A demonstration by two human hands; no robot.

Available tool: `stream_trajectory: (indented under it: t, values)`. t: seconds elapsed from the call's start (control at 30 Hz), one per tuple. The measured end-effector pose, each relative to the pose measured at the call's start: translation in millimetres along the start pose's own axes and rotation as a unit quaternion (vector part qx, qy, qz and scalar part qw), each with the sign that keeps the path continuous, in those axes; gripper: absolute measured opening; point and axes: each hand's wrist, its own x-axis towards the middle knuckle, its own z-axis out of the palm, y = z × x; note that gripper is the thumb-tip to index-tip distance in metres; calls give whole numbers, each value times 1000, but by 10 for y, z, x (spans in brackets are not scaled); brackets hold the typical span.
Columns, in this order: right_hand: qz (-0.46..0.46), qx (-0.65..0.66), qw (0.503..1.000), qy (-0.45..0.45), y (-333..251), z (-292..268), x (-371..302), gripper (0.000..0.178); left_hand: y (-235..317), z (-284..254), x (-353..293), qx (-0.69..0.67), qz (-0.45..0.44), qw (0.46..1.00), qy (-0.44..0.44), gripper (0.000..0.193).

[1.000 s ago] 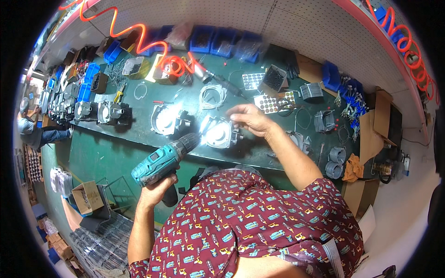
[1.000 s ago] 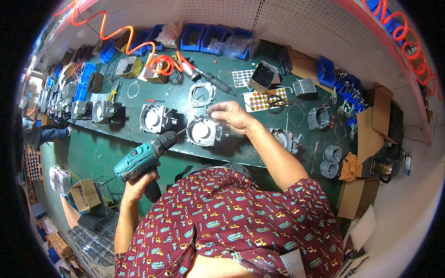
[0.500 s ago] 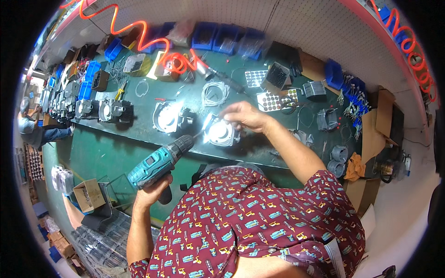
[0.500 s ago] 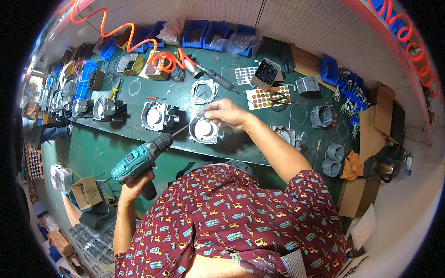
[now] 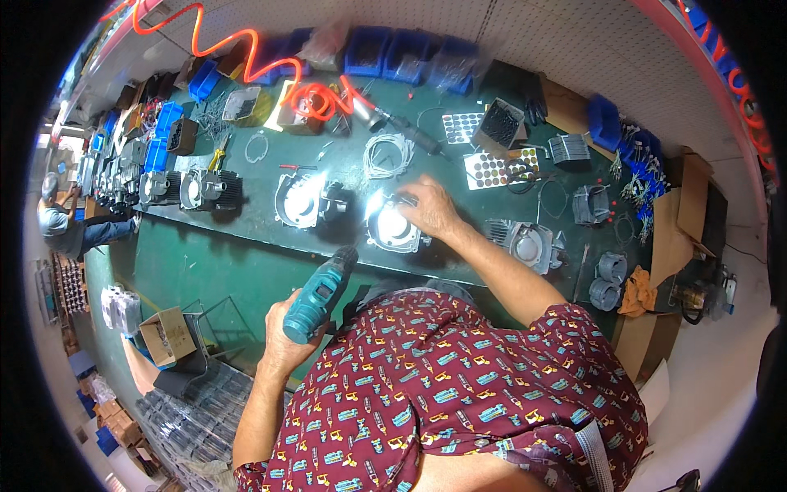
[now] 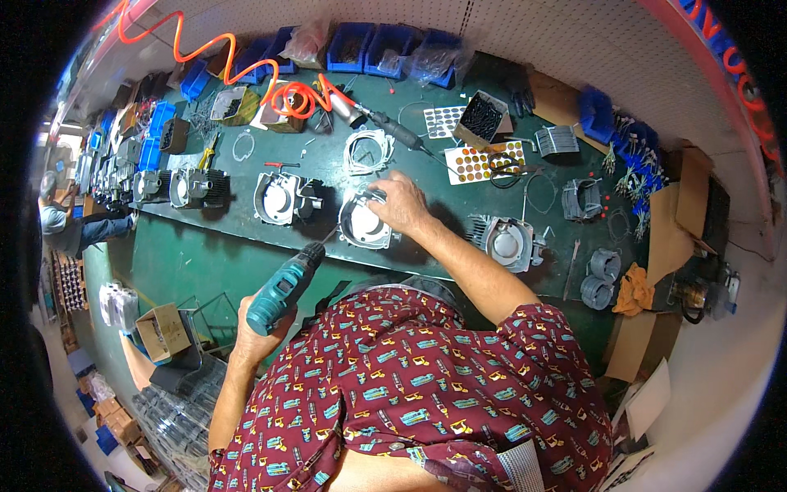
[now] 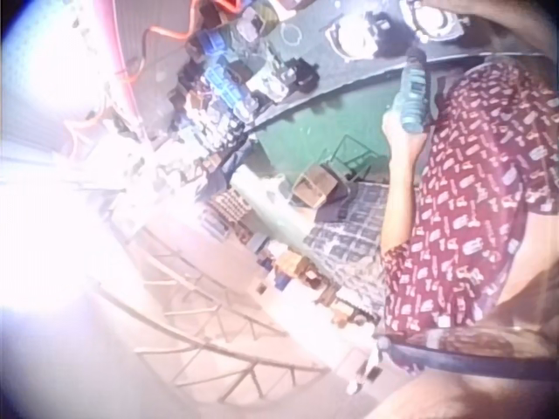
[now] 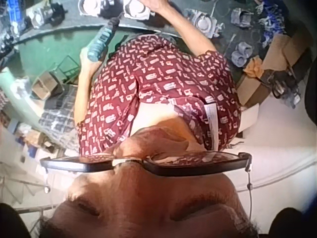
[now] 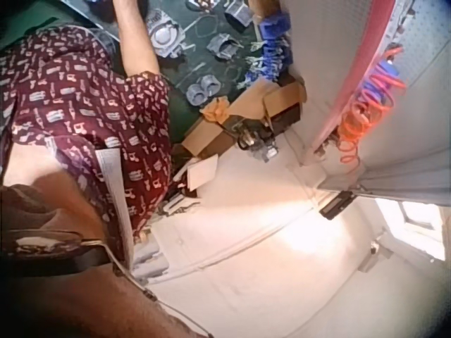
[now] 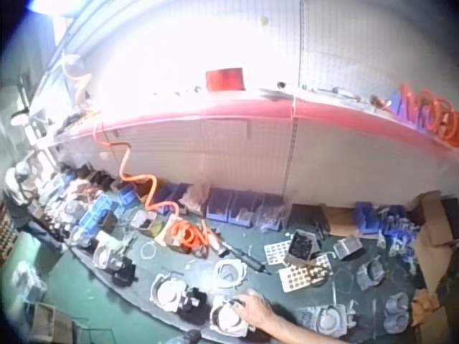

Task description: The person assembles small electrical components on a workbench. They place circular metal parts into housings, insert screws, and use a power drill to fasten them. The person then uses a pneumatic air gun to clean the assembled units.

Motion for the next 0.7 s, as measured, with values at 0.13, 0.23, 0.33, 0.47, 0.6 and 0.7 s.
stream_trajectory:
  t: [0.13, 0.23, 0.33, 0.47, 0.6, 0.7]
  values:
    - [-1, 14, 1000, -13, 54, 44, -20, 27, 56, -21, 34, 84, 1, 996, -14, 25]
    - [-29, 25, 999, -35, 104, 66, 16, 26, 272, -220, 175, 98, -22, 994, -38, 24]
    - [-39, 14, 999, -33, 81, 67, 27, 25, 529, -511, 622, 100, 46, 990, -89, 23]
    - [-39, 25, 997, -54, 106, 116, 64, 23, 847, -684, 1016, 165, 44, 976, -136, 22]
    - [-24, 31, 996, -83, 35, 120, 76, 24, 981, -742, 1115, 235, 3, 954, -183, 24]
    - [-9, 47, 995, -88, -4, 102, 72, 22, 1028, -728, 1149, 244, -2, 951, -189, 25]
